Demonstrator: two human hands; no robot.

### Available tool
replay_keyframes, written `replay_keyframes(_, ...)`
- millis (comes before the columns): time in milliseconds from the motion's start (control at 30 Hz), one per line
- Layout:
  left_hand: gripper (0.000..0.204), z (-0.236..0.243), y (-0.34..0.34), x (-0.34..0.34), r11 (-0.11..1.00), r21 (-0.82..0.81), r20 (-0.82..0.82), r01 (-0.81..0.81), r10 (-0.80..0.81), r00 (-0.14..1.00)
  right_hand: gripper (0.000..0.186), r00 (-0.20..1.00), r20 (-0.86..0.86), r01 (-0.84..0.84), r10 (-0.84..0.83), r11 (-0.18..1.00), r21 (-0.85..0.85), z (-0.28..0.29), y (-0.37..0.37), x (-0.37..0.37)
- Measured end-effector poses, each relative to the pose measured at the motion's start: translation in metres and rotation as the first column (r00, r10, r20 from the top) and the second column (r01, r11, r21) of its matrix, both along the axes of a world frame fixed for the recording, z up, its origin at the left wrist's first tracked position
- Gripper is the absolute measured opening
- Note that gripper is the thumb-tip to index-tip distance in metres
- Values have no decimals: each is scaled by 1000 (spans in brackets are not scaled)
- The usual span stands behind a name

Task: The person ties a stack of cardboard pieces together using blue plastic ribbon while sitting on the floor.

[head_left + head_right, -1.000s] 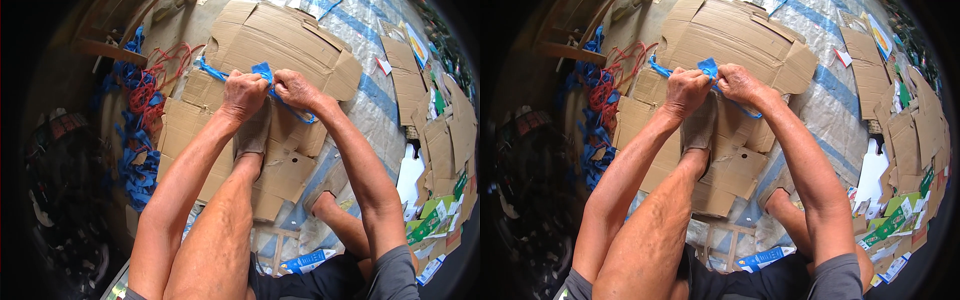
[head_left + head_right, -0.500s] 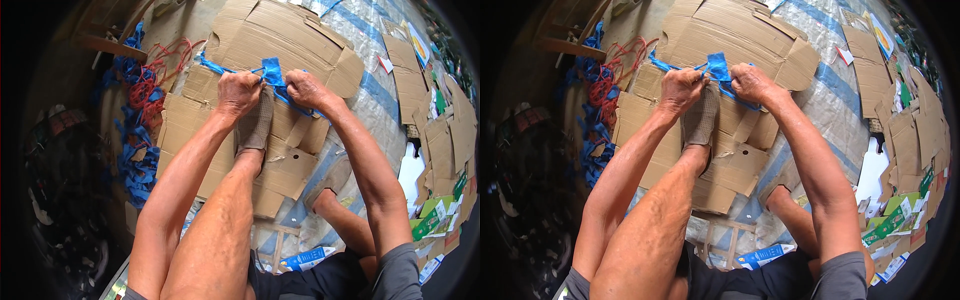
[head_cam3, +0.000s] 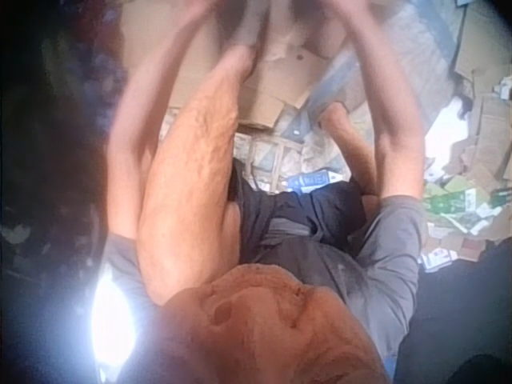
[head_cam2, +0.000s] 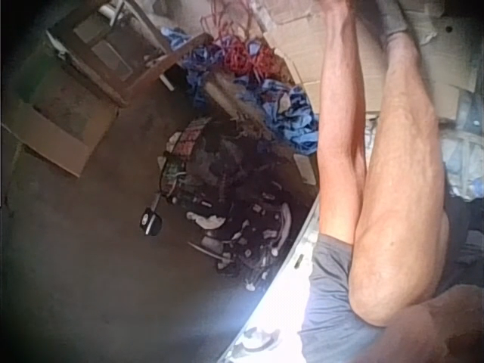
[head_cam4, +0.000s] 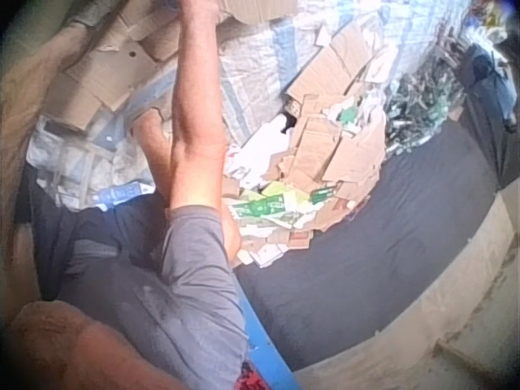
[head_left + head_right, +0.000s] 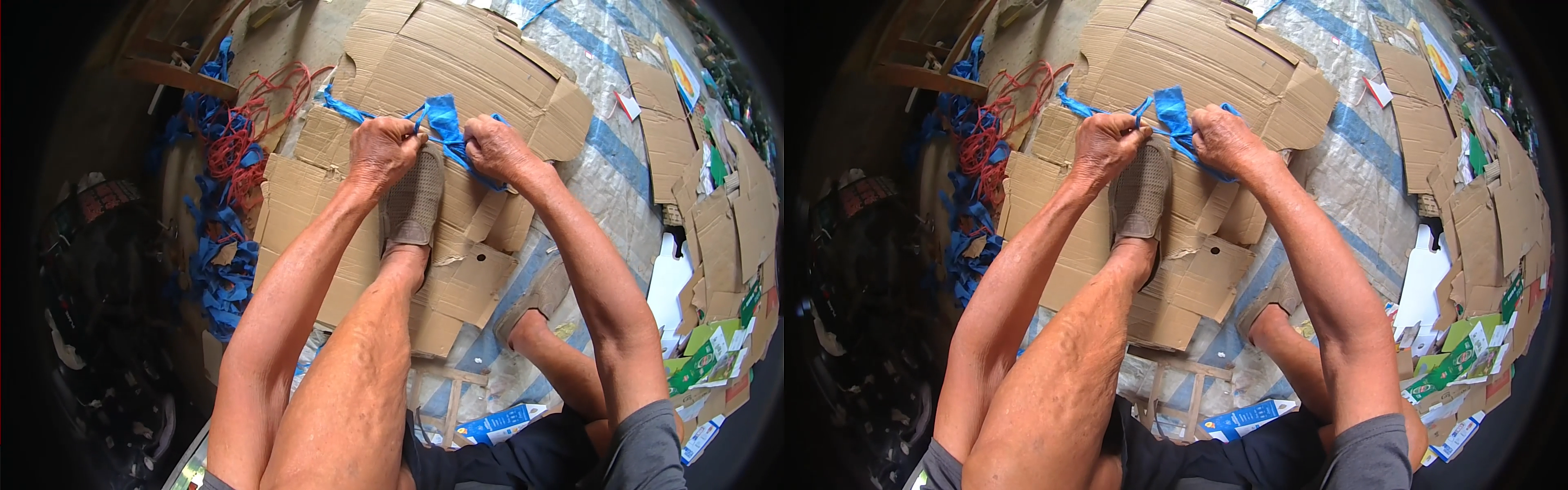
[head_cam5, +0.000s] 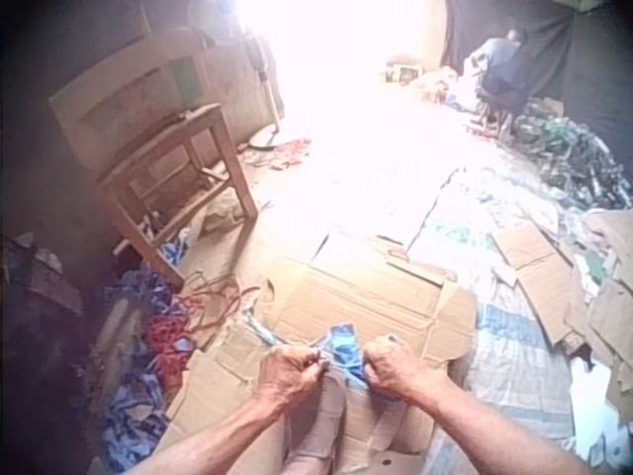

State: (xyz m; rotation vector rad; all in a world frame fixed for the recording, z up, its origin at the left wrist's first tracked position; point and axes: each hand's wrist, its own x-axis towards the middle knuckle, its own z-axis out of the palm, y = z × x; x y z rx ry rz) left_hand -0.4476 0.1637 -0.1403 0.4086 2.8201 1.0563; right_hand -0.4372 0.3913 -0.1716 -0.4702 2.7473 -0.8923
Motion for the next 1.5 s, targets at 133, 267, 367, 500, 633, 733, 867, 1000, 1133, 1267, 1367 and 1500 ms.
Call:
replay_keyframes(133, 16, 6, 7, -1, 1000, 18, 49, -20, 19, 999, 12, 990, -89, 106, -110, 993, -42, -6, -4, 9)
replay_keyframes(267, 16, 6, 6, -3, 999, 28, 79, -34, 31, 996, 16, 931, -89, 338, -355, 927, -161, 11, -31, 32)
replay_keyframes(367, 16, 5, 6, -6, 998, 42, 129, -50, 44, 991, 19, 954, -25, 294, -299, 948, -126, 11, -38, 44)
replay_keyframes(500, 14, 5, 12, -9, 997, 54, 146, -61, 52, 988, 18, 945, -66, 307, -322, 936, -173, -3, -38, 51)
replay_keyframes(633, 17, 1, 7, -7, 994, 65, 181, -88, 75, 981, 16, 876, 106, 479, -470, 825, -301, 3, -40, 53)
replay_keyframes(733, 17, 2, 6, -8, 994, 68, 225, -90, 73, 972, 17, 868, 107, 493, -484, 821, -288, 2, -35, 43)
replay_keyframes(867, 16, 0, 8, -8, 990, 103, 181, -94, 74, 981, 15, 907, -65, 393, -415, 893, -218, -3, -30, 30)
replay_keyframes(1000, 16, 0, 9, -8, 990, 111, 194, -88, 65, 979, 12, 929, -103, 338, -355, 929, -148, -8, -22, 20)
replay_keyframes(1133, 17, -2, 5, -8, 994, 70, 199, -85, 70, 977, 8, 960, -138, 238, -244, 970, -59, -6, -25, 21)
replay_keyframes(1267, 16, 0, 9, -7, 995, 72, 178, -69, 55, 983, 9, 962, -166, 233, -217, 969, 84, -9, -23, 23)
replay_keyframes(1367, 14, 0, 7, -1, 998, 46, 37, -30, 28, 999, 10, 966, -162, 221, -201, 968, 116, -6, -26, 24)
replay_keyframes(1500, 16, 2, 3, 3, 998, 51, -3, -42, 42, 999, 9, 972, -145, 198, -183, 976, 94, -7, -24, 22)
